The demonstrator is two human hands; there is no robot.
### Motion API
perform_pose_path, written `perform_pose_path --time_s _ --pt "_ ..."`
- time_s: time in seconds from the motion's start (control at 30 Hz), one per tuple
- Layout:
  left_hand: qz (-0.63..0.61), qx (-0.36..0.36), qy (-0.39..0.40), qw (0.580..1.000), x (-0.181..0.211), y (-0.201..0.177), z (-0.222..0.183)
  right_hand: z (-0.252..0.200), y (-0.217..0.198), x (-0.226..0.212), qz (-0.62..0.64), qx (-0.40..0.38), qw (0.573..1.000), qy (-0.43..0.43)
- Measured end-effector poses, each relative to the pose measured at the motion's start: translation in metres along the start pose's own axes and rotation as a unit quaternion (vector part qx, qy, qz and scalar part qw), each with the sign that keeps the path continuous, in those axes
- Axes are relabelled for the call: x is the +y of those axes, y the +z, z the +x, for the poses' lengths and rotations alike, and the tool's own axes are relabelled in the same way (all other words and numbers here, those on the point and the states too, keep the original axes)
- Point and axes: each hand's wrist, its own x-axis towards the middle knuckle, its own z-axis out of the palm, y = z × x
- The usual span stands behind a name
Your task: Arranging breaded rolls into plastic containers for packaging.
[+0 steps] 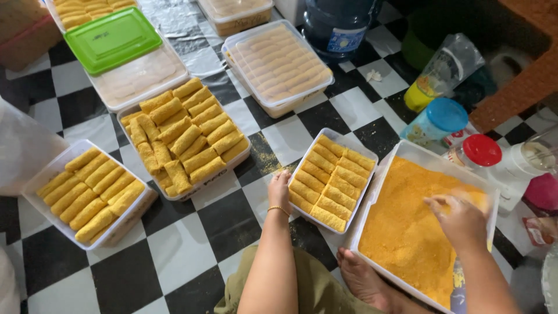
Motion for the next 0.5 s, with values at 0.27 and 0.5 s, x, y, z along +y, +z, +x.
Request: perform_pose_path --time_s 0.27,0.5 --pt "-0.021 0.001 0.063 0.998 -0.034 0.008 0.037 0.051 -0.003 -0.066 0.082 0.132 0.978 -0.137" --pt "0.198 0.041 0.063 0.977 -0.061 0.013 0.066 0.185 0.086 -0.237 0.144 0.18 0.855 -0.465"
